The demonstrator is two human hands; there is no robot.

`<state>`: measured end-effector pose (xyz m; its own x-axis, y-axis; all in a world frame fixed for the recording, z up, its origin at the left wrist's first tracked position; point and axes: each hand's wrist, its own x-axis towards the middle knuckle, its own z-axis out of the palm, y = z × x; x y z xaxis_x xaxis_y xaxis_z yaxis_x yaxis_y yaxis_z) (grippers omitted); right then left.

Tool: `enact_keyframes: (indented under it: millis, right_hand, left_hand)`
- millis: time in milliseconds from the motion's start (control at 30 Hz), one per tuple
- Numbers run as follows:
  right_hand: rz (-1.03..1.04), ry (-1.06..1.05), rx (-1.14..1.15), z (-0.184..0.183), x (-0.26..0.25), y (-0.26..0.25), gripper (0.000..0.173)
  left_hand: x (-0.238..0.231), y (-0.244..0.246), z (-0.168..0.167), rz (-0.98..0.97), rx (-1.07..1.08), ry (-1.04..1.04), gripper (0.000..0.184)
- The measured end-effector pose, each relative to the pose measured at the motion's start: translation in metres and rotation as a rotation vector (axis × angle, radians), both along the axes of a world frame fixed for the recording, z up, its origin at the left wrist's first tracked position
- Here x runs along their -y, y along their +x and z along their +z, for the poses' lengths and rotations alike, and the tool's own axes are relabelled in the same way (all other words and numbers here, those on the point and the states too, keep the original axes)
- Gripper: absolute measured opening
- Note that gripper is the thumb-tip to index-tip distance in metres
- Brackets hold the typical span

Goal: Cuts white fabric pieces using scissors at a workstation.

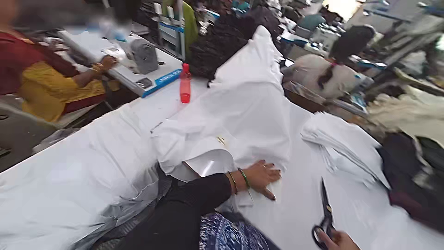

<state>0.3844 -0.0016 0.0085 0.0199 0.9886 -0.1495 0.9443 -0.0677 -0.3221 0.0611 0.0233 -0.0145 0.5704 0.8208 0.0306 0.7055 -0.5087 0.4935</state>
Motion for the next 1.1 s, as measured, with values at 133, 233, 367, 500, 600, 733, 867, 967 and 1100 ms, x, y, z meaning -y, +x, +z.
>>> enact_keyframes:
  millis: [133, 233, 367, 500, 600, 733, 867, 967, 1100]
  right_hand:
    - [-0.219, -0.184, -0.131, 0.031, 0.019, -0.016, 0.040]
    - [-0.314, -0.265, -0.572, 0.033, 0.049, -0.019, 0.022]
    - [-0.215, -0.412, -0.950, 0.029, 0.109, -0.023, 0.044]
    - [-0.014, -0.651, -1.009, 0.027, 0.159, -0.012, 0.086]
    - [0.039, -0.767, -0.731, 0.041, 0.170, -0.002, 0.094]
    - [0.031, -0.818, -0.516, 0.057, 0.162, -0.007, 0.069]
    - [-0.013, -0.773, -0.493, 0.059, 0.151, -0.029, 0.076]
    - [-0.060, -0.717, -0.493, 0.056, 0.153, -0.037, 0.063]
    - [-0.057, -0.675, -0.513, 0.052, 0.158, -0.040, 0.049]
  left_hand:
    - [-0.009, -0.001, 0.019, -0.021, -0.046, -0.191, 0.092]
    - [-0.018, 0.000, 0.027, -0.029, -0.124, -0.227, 0.093]
    - [-0.022, 0.000, 0.008, -0.019, -0.093, -0.131, 0.097]
    - [-0.026, 0.000, -0.003, -0.004, -0.077, -0.047, 0.103]
    - [-0.032, 0.002, -0.001, -0.012, -0.123, -0.063, 0.106]
    - [-0.033, 0.003, 0.003, -0.028, -0.146, -0.099, 0.104]
    - [-0.034, 0.002, 0.007, -0.045, -0.151, -0.133, 0.104]
    - [-0.034, 0.002, 0.007, -0.046, -0.144, -0.137, 0.103]
    - [-0.034, 0.002, 0.009, -0.054, -0.156, -0.145, 0.102]
